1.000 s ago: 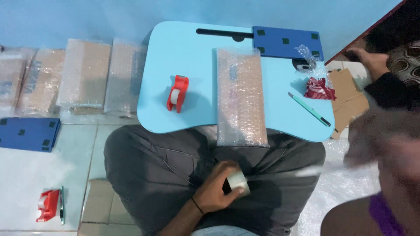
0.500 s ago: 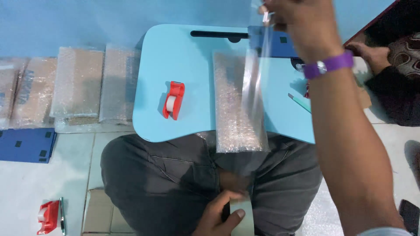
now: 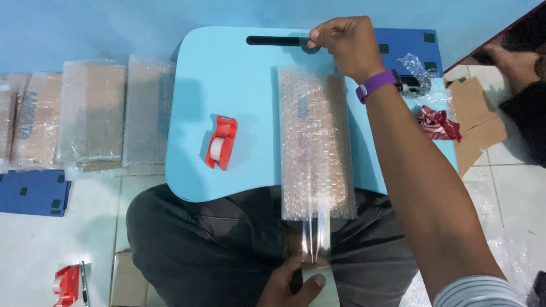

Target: Wrapping a cardboard item with bubble wrap and securing it with adhesive tape on a small portable desk.

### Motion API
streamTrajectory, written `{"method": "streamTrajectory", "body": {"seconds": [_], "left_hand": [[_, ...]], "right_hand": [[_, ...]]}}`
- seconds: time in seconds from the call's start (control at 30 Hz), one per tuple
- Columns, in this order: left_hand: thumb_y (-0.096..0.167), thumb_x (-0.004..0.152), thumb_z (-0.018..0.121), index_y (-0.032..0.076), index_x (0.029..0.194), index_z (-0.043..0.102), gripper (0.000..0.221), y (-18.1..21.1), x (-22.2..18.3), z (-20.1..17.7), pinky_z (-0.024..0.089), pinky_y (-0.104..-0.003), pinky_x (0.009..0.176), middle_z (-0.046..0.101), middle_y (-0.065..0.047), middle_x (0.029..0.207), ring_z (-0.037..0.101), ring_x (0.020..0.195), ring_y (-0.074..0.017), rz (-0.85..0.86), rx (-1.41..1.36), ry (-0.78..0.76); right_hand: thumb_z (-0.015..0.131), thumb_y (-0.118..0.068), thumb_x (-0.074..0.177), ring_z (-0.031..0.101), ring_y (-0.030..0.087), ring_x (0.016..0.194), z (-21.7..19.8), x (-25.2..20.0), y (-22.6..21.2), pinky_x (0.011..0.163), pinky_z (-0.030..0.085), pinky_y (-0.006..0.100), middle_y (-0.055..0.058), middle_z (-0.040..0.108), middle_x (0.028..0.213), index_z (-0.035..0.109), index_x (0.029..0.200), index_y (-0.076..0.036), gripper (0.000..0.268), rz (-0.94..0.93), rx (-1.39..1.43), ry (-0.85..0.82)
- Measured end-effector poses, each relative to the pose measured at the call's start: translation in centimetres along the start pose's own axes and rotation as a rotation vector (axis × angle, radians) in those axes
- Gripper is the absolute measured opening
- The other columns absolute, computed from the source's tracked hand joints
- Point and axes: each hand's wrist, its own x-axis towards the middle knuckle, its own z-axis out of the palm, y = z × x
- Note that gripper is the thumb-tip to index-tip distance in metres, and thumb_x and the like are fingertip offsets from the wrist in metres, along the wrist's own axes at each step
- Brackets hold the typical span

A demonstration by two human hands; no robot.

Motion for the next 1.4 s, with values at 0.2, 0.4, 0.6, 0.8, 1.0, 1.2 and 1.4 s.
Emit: {"method": "streamTrajectory", "body": {"seconds": [0.2,0.4,0.6,0.8,1.0,1.2,1.4], "left_hand": [[0.025,0.096,0.063,0.012,0.122,0.065,0.029,-0.1,0.5,0.3,0.042,-0.046,0.111,0.059,-0.015,0.133,0.058,0.13,-0.0267,0.082,0.089,-0.043],[0.024,0.097,0.061,0.01,0.122,0.063,0.028,-0.6,0.8,-0.1,0.044,-0.046,0.11,0.063,-0.015,0.128,0.061,0.126,-0.0263,0.113,0.085,-0.053],[0.026,0.097,0.062,0.009,0.122,0.065,0.03,-4.9,1.0,-0.2,0.048,-0.039,0.103,0.069,-0.012,0.121,0.066,0.114,-0.02,0.051,0.006,-0.005],[0.034,0.1,0.054,0.008,0.125,0.07,0.039,-3.5,0.7,0.2,0.049,-0.034,0.103,0.077,-0.009,0.119,0.07,0.111,-0.015,-0.052,0.003,0.013],[0.025,0.099,0.056,0.012,0.125,0.075,0.034,-2.3,0.7,0.1,0.05,-0.033,0.102,0.07,-0.008,0.123,0.068,0.114,-0.0144,-0.09,0.12,0.07],[0.035,0.099,0.053,0.015,0.127,0.075,0.041,-1.9,0.8,-0.1,0.048,-0.035,0.101,0.066,-0.008,0.126,0.065,0.116,-0.0173,-0.129,0.208,0.052],[0.028,0.101,0.056,0.009,0.123,0.076,0.036,-1.9,1.1,-0.7,0.05,-0.033,0.096,0.067,-0.007,0.119,0.066,0.108,-0.0147,-0.167,0.111,0.075]], "right_hand": [[0.08,-0.002,0.096,0.075,0.014,0.078,1.5,-0.4,1.4,0.076,0.064,0.025,0.011,0.079,0.089,0.079,0.102,0.0,0.006,-0.028,-0.116,0.044],[0.084,-0.002,0.094,0.063,0.009,0.063,1.9,-1.1,2.0,0.058,0.054,0.023,0.009,0.078,0.082,0.082,0.103,0.001,0.009,-0.111,-0.27,0.124],[0.085,-0.003,0.092,0.061,0.009,0.062,2.0,-1.5,2.1,0.059,0.053,0.024,0.006,0.078,0.08,0.083,0.1,-0.001,0.008,-0.118,-0.352,0.156],[0.087,-0.005,0.093,0.063,0.011,0.061,1.9,-1.4,2.5,0.058,0.055,0.025,0.009,0.078,0.081,0.084,0.101,0.0,0.01,-0.181,-0.417,0.151],[0.087,-0.004,0.091,0.07,0.014,0.066,2.1,-1.4,2.8,0.065,0.059,0.028,0.009,0.08,0.084,0.084,0.099,-0.002,0.008,-0.174,-0.442,0.145],[0.088,-0.008,0.089,0.068,0.015,0.064,2.1,-1.4,3.2,0.065,0.059,0.031,0.01,0.079,0.082,0.085,0.097,-0.004,0.009,-0.167,-0.535,0.159],[0.092,-0.018,0.089,0.056,0.015,0.053,1.9,-1.3,4.4,0.066,0.052,0.035,0.007,0.076,0.076,0.087,0.096,-0.008,0.013,-0.127,-0.661,0.188]]}}
